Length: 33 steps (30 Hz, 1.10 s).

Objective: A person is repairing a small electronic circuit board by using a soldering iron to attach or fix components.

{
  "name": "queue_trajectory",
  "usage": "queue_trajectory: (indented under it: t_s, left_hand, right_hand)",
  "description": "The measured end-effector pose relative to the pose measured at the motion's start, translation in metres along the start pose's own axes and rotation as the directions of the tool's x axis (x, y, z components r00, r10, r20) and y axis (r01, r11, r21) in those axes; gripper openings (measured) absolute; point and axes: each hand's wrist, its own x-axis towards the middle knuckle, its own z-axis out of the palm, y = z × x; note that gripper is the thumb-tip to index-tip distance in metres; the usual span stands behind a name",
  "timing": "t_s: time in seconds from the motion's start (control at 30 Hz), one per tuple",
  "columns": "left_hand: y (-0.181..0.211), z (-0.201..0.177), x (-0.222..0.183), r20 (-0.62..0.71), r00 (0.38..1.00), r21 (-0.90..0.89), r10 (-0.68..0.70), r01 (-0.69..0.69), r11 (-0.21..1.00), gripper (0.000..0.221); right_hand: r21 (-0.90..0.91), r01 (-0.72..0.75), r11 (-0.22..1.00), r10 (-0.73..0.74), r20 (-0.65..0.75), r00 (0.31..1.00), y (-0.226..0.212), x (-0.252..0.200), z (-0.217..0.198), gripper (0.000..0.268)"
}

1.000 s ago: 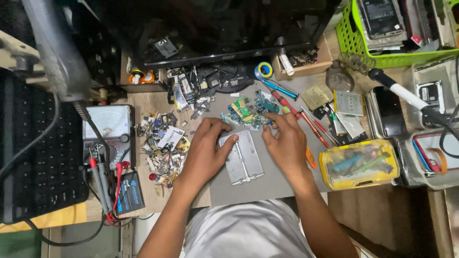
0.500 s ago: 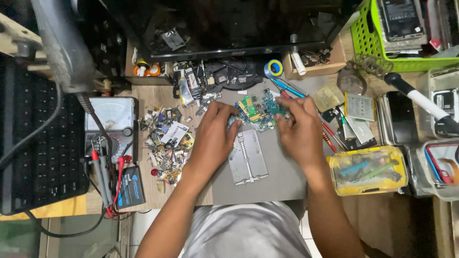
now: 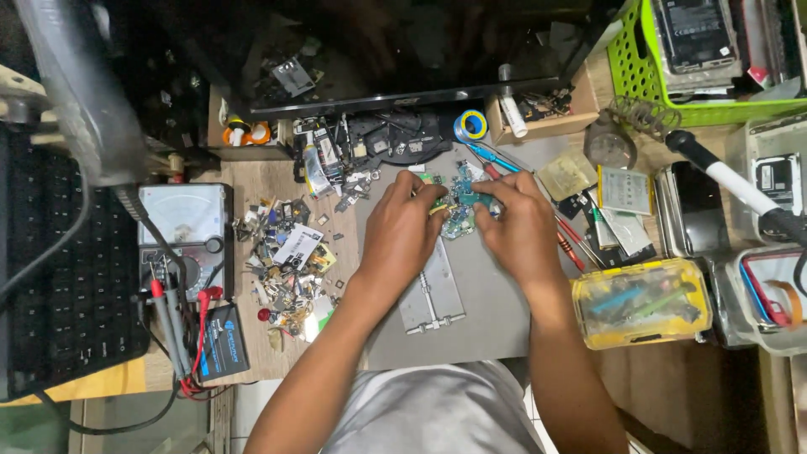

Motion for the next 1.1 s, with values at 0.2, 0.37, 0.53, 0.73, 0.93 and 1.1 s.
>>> queue_trajectory:
  t_s: [0.2, 0.37, 0.53, 0.73, 0.93, 1.1]
  left_hand:
    - [-0.004, -0.006, -0.004, -0.023, 1.000, -0.016, -0.018, 0.017, 1.000, 0.036]
    - [-0.012, -0.022, -0.007, 0.003, 0.998, -0.069, -0.059, 0.059, 0.996, 0.027]
    - [-0.007, -0.021, -0.001, 0.002, 0.998, -0.105, -0.060, 0.059, 0.993, 0.022]
    - [0.003, -0.002, 0.018, 0.039, 0.998, -0.027, 0.039, -0.038, 0.999, 0.030]
    - [-0.006, 0.003, 0.018, 0.039, 0.997, -0.013, 0.061, -0.061, 0.998, 0.022]
    - [-0.011, 0.003, 0.015, 0.053, 0.998, -0.048, 0.038, -0.036, 0.998, 0.024]
  right_hand:
    - [0.141, -0.003, 0.990, 0.020, -0.122, 0.992, -0.007, -0.002, -0.002, 0.023]
    - [0.233, -0.002, 0.972, 0.049, -0.197, 0.979, -0.010, 0.002, -0.010, 0.023]
    - [0.182, 0.034, 0.983, 0.000, -0.187, 0.982, 0.000, 0.001, -0.002, 0.031]
    - [0.114, 0.069, 0.991, -0.049, -0.171, 0.984, 0.000, -0.001, 0.003, 0.038]
    - [0.057, 0.088, 0.995, -0.076, -0.184, 0.980, 0.002, 0.000, 0.003, 0.037]
    - [0.071, 0.065, 0.995, -0.051, -0.176, 0.983, 0.001, -0.002, 0.003, 0.036]
